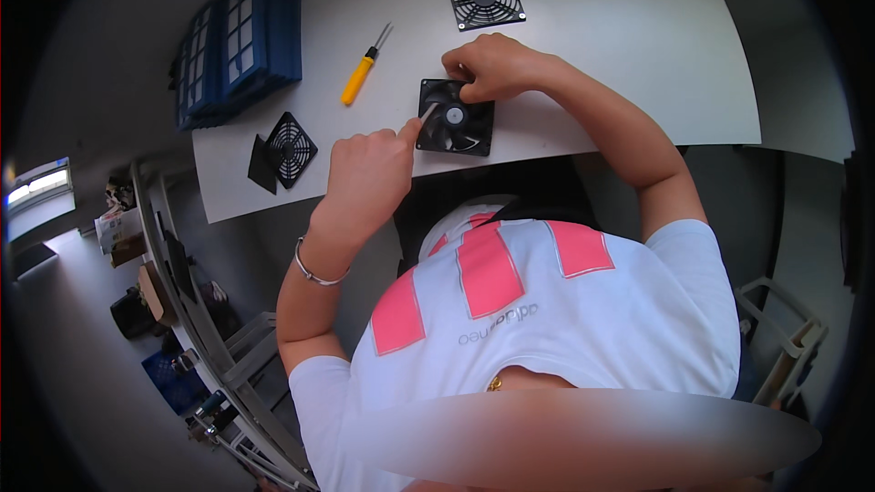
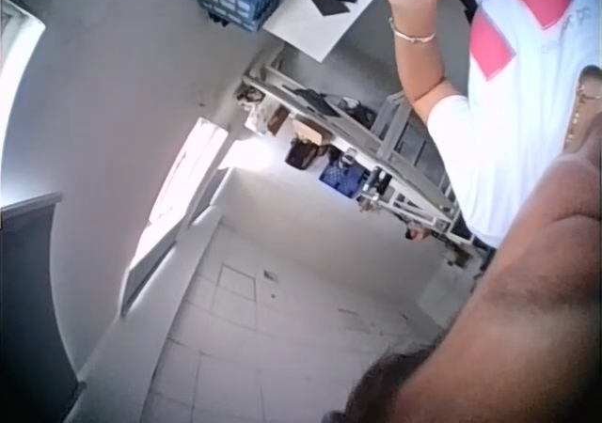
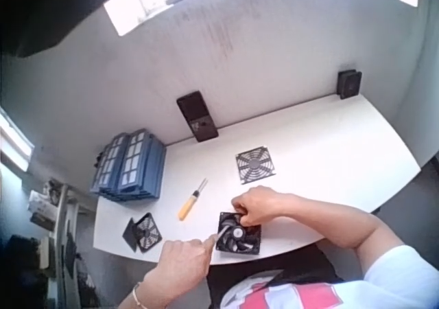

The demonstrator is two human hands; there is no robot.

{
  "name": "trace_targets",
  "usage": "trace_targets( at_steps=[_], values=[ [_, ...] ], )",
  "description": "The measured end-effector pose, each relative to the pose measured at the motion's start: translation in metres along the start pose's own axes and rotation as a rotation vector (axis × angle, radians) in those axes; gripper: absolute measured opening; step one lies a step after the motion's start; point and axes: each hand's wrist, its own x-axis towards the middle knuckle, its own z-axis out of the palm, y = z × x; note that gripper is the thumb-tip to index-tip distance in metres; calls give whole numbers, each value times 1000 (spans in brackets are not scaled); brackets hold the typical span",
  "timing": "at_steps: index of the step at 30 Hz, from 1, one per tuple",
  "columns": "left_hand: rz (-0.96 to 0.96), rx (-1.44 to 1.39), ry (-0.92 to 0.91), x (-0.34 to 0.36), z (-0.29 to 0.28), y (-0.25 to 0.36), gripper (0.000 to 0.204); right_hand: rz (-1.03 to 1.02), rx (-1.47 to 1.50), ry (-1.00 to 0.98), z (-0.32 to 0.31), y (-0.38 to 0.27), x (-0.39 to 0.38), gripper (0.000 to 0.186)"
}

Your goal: Repairing and cleaning a small computer cooling fan using a screwdriver and brush.

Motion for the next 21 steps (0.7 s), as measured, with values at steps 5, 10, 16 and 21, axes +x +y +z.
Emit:
trace_targets(
  at_steps=[5, 10, 16, 21],
  values=[
    [-25, 16, -144, -27, -22, 0, 41, 38, 50, 24, 1, 2, -2, 19],
    [-55, 44, 72, -32, 10, 7, 30, 14, 46, 27, 0, -2, -1, 19],
    [-162, -228, 175, -66, 17, -1, 36, -37, 48, 19, -1, 3, -1, 18],
    [-226, -366, 429, -54, 70, 8, 41, -138, 59, 36, 0, -1, -2, 19]
  ],
)
